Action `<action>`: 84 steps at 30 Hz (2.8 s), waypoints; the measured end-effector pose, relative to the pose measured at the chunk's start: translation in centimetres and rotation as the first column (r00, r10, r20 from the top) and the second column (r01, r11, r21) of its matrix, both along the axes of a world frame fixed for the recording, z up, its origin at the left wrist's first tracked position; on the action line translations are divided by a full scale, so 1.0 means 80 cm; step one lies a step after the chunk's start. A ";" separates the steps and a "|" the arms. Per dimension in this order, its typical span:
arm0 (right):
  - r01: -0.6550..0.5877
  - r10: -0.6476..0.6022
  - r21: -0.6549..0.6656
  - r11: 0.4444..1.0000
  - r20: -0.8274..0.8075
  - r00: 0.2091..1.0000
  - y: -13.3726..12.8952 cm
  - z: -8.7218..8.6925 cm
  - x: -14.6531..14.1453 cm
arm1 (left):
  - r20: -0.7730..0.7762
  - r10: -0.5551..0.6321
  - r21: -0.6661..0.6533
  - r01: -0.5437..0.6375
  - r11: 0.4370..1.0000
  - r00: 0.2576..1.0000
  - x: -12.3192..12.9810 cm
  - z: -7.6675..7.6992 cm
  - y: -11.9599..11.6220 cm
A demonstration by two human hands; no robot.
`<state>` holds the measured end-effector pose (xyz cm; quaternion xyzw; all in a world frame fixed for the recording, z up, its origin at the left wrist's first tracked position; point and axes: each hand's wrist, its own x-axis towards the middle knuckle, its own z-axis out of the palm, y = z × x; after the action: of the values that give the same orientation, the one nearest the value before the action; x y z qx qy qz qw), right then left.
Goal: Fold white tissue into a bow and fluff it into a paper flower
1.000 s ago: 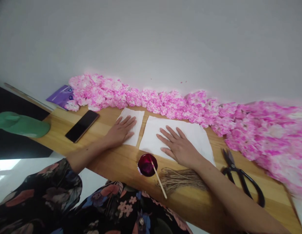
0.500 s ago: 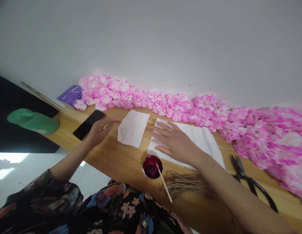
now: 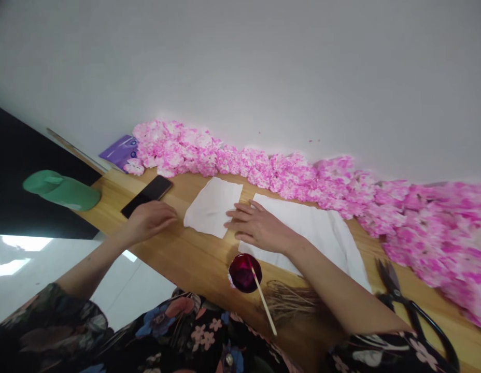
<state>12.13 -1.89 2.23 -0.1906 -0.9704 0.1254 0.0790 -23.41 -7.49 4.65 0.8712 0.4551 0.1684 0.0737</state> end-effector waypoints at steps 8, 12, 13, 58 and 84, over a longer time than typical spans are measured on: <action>-0.012 0.012 -0.003 1.000 -0.002 1.000 -0.004 0.013 -0.010 | -0.016 -0.095 -0.038 0.094 0.995 0.995 0.154 -0.040 0.050; -0.002 0.002 0.018 1.000 -0.017 1.000 -0.005 0.008 -0.007 | -0.197 0.034 -0.038 -0.042 0.998 0.980 0.159 -0.065 0.065; 0.000 0.000 0.023 1.000 -0.021 1.000 -0.005 0.006 -0.006 | -0.225 0.086 -0.033 -0.096 0.995 0.971 0.149 -0.065 0.068; 0.969 -0.937 -0.020 0.248 0.250 0.245 -0.027 0.028 0.193 | -0.195 -0.363 -0.066 0.357 0.932 0.911 0.259 -0.018 0.083; 0.807 -0.802 -0.043 0.589 -0.148 0.578 0.007 0.020 0.107 | -0.074 -0.086 -0.005 0.085 0.996 0.994 0.303 -0.015 0.136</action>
<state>20.73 -1.32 3.87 -0.5981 -0.7715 0.0758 0.2034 0.86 3.36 3.44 0.8955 0.4200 0.1322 0.0646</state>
